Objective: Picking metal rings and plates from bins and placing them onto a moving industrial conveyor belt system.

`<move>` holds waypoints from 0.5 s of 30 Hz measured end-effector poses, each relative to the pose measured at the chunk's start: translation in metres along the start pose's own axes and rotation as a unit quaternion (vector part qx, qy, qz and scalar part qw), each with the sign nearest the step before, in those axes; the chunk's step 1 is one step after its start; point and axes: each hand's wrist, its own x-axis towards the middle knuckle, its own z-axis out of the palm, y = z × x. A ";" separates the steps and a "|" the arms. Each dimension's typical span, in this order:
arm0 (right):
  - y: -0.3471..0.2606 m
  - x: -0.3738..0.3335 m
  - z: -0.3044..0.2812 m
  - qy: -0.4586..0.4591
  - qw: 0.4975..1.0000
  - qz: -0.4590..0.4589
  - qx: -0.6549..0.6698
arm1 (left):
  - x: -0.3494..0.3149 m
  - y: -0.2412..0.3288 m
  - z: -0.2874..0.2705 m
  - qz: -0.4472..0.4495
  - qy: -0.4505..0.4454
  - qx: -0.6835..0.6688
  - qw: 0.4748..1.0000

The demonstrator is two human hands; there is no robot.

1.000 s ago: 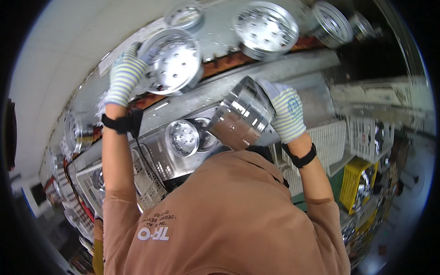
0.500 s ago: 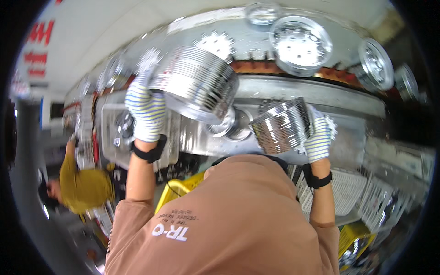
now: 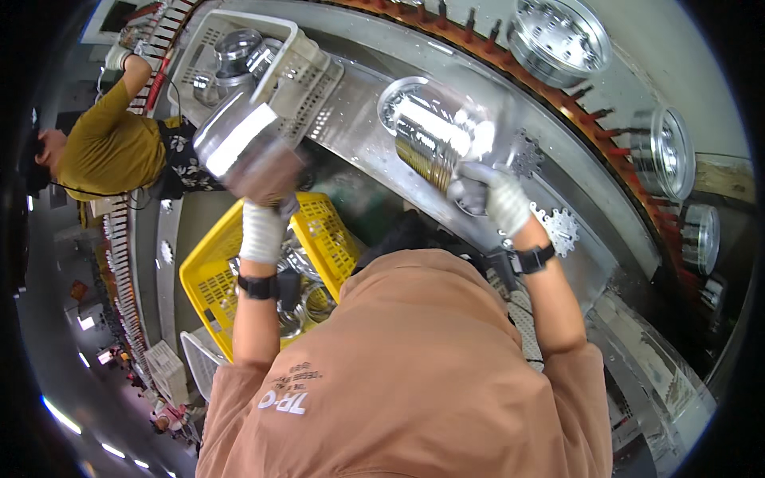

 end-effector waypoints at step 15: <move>0.003 -0.040 0.114 -0.313 0.924 0.218 -0.039 | -0.279 -0.031 -0.048 -0.342 0.449 -0.589 0.579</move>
